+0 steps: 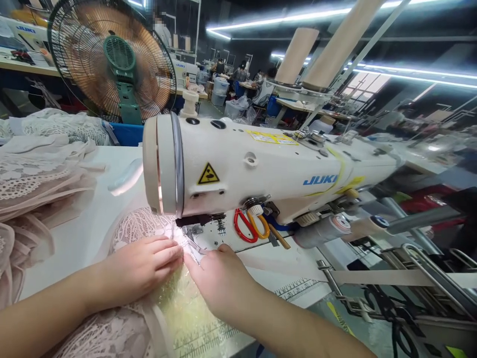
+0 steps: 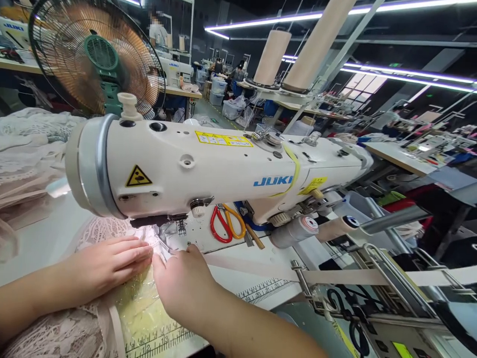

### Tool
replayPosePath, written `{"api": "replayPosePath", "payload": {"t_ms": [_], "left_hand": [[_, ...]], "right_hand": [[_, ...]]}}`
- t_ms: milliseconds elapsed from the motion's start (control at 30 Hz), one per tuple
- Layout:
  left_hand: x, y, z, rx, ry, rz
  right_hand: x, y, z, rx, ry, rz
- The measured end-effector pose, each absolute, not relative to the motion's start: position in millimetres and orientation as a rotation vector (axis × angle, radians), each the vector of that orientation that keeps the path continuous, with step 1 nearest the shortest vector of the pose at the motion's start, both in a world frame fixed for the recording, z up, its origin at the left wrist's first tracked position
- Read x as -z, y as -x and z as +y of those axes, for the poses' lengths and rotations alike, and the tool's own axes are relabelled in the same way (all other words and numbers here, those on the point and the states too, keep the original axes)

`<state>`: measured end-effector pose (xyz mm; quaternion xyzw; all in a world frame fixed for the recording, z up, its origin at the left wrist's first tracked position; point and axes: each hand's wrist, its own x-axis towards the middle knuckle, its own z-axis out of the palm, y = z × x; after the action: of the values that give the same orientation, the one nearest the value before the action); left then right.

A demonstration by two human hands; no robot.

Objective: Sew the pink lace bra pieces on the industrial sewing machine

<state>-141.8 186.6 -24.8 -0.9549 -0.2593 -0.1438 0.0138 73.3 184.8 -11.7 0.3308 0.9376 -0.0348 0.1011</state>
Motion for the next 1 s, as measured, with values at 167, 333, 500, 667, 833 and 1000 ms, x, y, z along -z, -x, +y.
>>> {"api": "replayPosePath", "payload": {"t_ms": [167, 333, 500, 667, 833, 1000], "left_hand": [[34.6, 155.6, 200.3, 0.365, 2.946, -0.698], [37.0, 163.0, 213.6, 0.373, 2.970, -0.684], [28.0, 164.3, 221.8, 0.353, 2.927, -0.673], [22.5, 166.3, 224.5, 0.295, 2.892, -0.814], [23.5, 168.2, 230.7, 0.222, 2.856, -0.907], [5.9, 165.0, 228.5, 0.209, 2.773, -1.285]], "right_hand": [[7.1, -55.7, 187.9, 0.062, -0.994, 2.617], [4.3, -43.9, 189.3, 0.097, -1.092, 2.505], [3.9, -43.1, 188.4, 0.089, -1.089, 2.493], [10.1, -44.0, 189.4, 0.079, -1.089, 2.472], [5.9, -44.3, 188.5, 0.041, -0.988, 2.387], [-1.6, -59.4, 178.0, 0.204, -1.095, 2.516]]}}
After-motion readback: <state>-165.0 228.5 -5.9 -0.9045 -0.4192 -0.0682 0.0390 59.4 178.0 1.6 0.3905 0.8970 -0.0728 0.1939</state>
